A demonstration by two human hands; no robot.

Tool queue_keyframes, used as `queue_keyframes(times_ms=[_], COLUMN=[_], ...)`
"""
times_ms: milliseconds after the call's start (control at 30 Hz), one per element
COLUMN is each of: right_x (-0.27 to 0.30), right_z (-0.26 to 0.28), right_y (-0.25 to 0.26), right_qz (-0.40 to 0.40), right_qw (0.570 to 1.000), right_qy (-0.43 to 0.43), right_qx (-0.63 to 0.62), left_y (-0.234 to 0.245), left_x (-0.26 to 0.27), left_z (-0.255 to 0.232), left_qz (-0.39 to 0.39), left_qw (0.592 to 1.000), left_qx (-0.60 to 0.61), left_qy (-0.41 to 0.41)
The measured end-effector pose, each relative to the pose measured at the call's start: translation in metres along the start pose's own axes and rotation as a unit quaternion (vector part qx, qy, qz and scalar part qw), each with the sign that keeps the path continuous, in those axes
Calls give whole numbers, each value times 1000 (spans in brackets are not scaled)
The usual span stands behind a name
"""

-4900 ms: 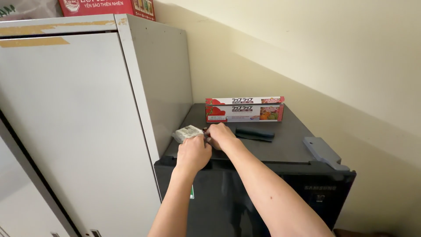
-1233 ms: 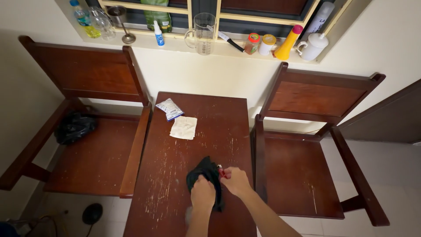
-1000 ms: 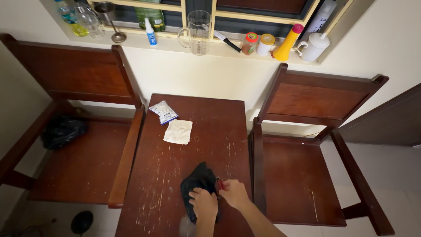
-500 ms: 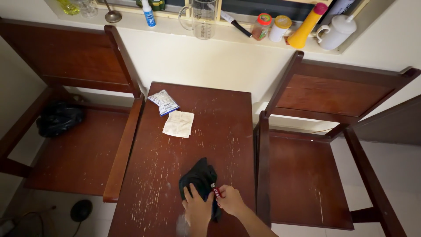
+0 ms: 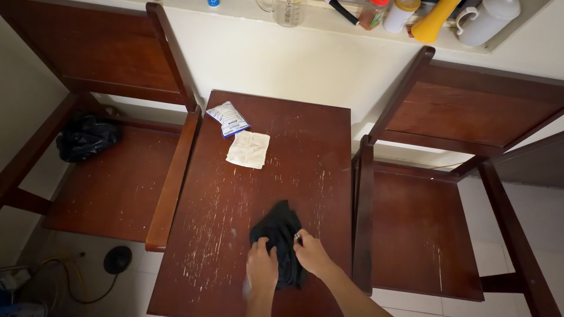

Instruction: The person folds and adjusts a black fabric bag on a dining table, then walks to another room and picks up a yellow bag. They carry the yellow bag back to the table, place the black bag inside it, and finally open the refrigerator door and reach inside.

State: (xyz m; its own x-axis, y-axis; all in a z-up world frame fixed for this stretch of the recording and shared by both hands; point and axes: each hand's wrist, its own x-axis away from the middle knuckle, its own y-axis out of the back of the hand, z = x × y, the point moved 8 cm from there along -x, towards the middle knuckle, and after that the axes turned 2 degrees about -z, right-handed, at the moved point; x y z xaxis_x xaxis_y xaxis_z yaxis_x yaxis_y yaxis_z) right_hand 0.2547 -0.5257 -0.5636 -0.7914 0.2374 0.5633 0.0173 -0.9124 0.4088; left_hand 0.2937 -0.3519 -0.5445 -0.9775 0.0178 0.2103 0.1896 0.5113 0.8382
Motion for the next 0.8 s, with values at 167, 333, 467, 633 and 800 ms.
queue_keyframes(times_ms=[167,333,467,633,800], right_x=[11,16,18,20,23], right_z=[13,9,10,21,32], right_y=[-1,-2,0,0,-3], right_qz=[11,25,0,-9,22], right_qw=[998,997,998,998,998], right_qy=[35,18,26,48,51], right_qx=[55,72,52,34,38], left_y=[-21,-30,-38,-41,-34], left_x=[-3,1,2,1,4], left_z=[21,34,44,56,59], left_qz=[1,-23,-15,-35,-49], left_qw=[994,984,973,968,959], left_qx=[92,161,197,207,229], left_qy=[62,69,116,139,160])
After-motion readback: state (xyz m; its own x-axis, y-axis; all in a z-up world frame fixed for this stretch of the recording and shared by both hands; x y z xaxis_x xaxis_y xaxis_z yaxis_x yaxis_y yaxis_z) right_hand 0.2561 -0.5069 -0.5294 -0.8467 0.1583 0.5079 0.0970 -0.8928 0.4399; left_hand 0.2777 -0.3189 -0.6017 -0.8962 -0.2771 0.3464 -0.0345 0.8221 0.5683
